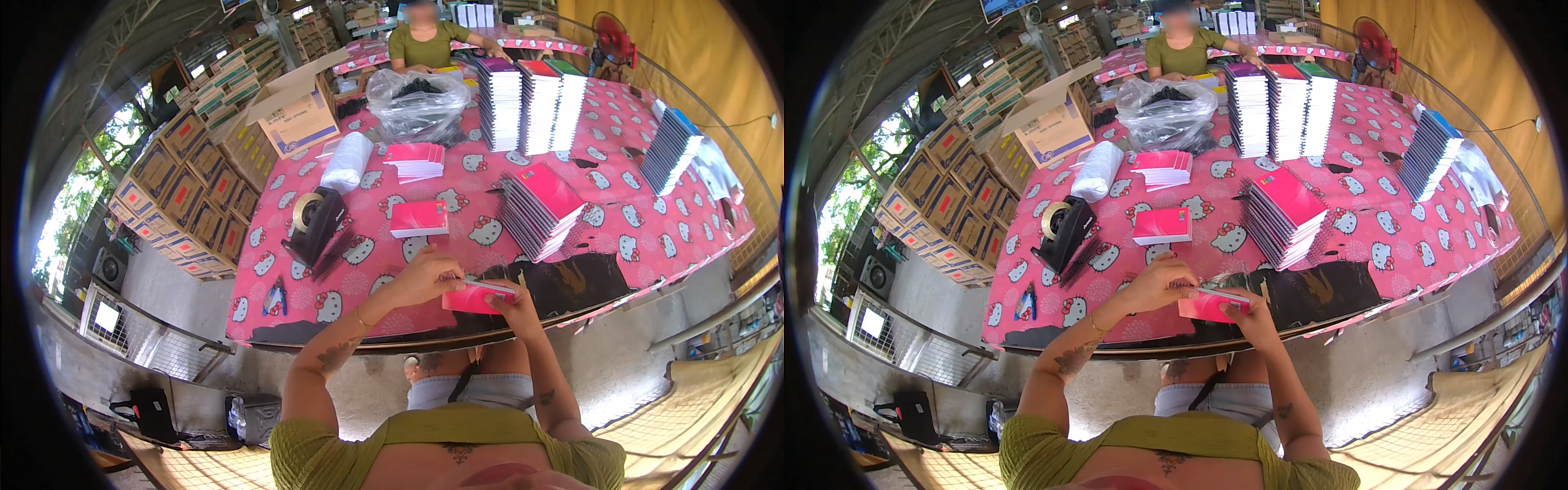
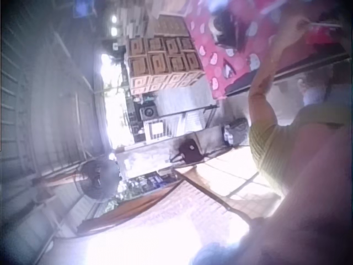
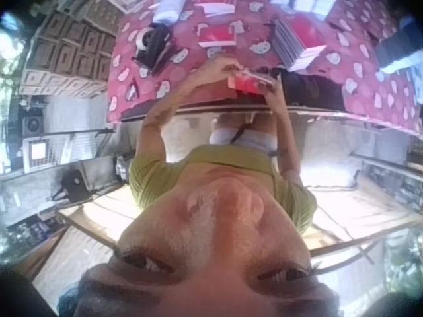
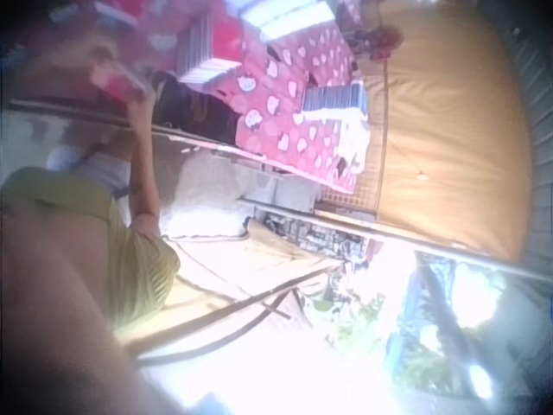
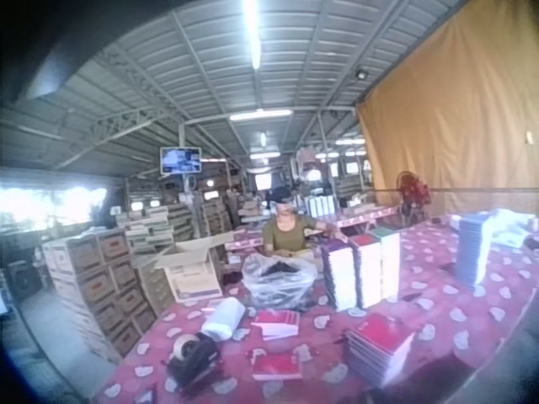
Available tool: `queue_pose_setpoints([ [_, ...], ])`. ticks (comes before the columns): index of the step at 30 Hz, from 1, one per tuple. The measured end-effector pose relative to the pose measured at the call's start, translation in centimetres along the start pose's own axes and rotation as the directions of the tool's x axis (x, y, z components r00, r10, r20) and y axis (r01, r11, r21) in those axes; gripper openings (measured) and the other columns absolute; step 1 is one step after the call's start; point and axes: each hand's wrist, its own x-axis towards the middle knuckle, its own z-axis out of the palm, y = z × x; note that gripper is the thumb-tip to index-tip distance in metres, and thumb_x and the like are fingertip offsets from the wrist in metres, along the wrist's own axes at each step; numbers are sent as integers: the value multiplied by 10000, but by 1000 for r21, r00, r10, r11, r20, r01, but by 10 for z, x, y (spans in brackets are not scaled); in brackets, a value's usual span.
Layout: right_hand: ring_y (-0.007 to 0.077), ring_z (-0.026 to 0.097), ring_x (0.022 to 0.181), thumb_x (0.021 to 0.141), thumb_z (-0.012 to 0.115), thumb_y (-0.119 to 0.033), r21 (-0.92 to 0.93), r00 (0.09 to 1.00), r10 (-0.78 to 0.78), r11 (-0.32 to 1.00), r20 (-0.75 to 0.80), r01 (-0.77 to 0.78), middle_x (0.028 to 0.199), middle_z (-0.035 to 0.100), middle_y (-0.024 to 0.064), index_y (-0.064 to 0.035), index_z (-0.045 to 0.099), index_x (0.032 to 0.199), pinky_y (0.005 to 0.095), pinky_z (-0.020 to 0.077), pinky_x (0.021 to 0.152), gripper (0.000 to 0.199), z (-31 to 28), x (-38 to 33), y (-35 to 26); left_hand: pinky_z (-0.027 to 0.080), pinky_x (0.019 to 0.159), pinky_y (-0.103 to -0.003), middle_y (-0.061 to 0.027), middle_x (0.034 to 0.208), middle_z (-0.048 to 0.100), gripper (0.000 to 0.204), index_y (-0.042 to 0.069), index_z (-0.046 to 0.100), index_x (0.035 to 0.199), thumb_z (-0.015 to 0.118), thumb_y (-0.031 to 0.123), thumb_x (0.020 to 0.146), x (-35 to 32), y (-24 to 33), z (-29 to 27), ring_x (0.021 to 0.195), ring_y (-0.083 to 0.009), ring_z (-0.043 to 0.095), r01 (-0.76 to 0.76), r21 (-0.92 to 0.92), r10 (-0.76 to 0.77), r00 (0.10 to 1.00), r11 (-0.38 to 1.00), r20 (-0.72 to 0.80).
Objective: The person takes pink notebook covers from a stack, places two white wire spirals onto each, and kemudian adds the completed items to another stack.
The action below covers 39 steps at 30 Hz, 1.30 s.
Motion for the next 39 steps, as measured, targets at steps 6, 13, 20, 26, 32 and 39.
queue_pose_setpoints([
  [6, 89, 596, 950, 927, 666, -43, 20, 1000, 4, 1000, -6, -4, 1031, 689, 26, 5, 676, 1184, 251, 475, 869, 262, 2, -1, 2, 240, 1131, -595, -11, 850, 648, 184, 122, 676, 927, 735, 284, 861, 0, 4, 0, 862, -205, 649, -21, 67, 23, 999, 998, -30],
  [13, 72, 593, 918, 928, 678, -66, 46, 996, 36, 998, -86, -32, 1015, 683, 15, 5, 671, 1194, 238, 483, 822, 275, 9, 3, 1, 207, 1111, -638, -159, 1256, 592, 507, 41, 595, 1256, 593, 439, 941, -1, 35, 9, 1228, -321, 533, 116, 563, 17, 974, 818, -225],
  [20, 46, 576, 815, 931, 682, -78, 144, 985, -18, 989, -173, 43, 976, 684, 2, 11, 671, 1194, 208, 478, 719, 278, 28, 5, 8, 131, 1122, -689, -288, 1542, 322, 842, -66, 379, 1459, 386, 616, 965, -14, 30, 50, 1472, -416, 257, 215, 641, 23, 939, 737, -342],
  [26, 53, 597, 836, 931, 671, -53, 172, 988, 24, 985, -154, 3, 943, 695, -5, 26, 673, 1184, 221, 489, 757, 265, 29, 2, -12, 181, 1130, -652, -235, 1559, 329, 846, -24, 384, 1477, 444, 619, 930, -38, 33, 73, 1465, -376, 289, 130, 690, 89, 958, 712, -272],
  [32, 74, 610, 874, 933, 669, -60, 241, 979, 127, 967, -159, -86, 974, 704, 19, 22, 677, 1174, 247, 510, 793, 254, 25, 4, -9, 136, 1149, -645, -229, 1554, 346, 814, -24, 409, 1465, 410, 608, 951, -20, 34, 67, 1475, -377, 272, 128, 659, 65, 963, 742, -260],
  [39, 70, 598, 864, 933, 671, -65, 146, 986, -55, 986, -157, 78, 965, 700, 8, 25, 674, 1165, 252, 510, 787, 249, 27, 10, 5, 141, 1156, -633, -223, 1564, 327, 769, -34, 371, 1481, 534, 493, 944, -7, 42, 64, 1460, -398, 296, 122, 574, 99, 936, 809, -338],
])
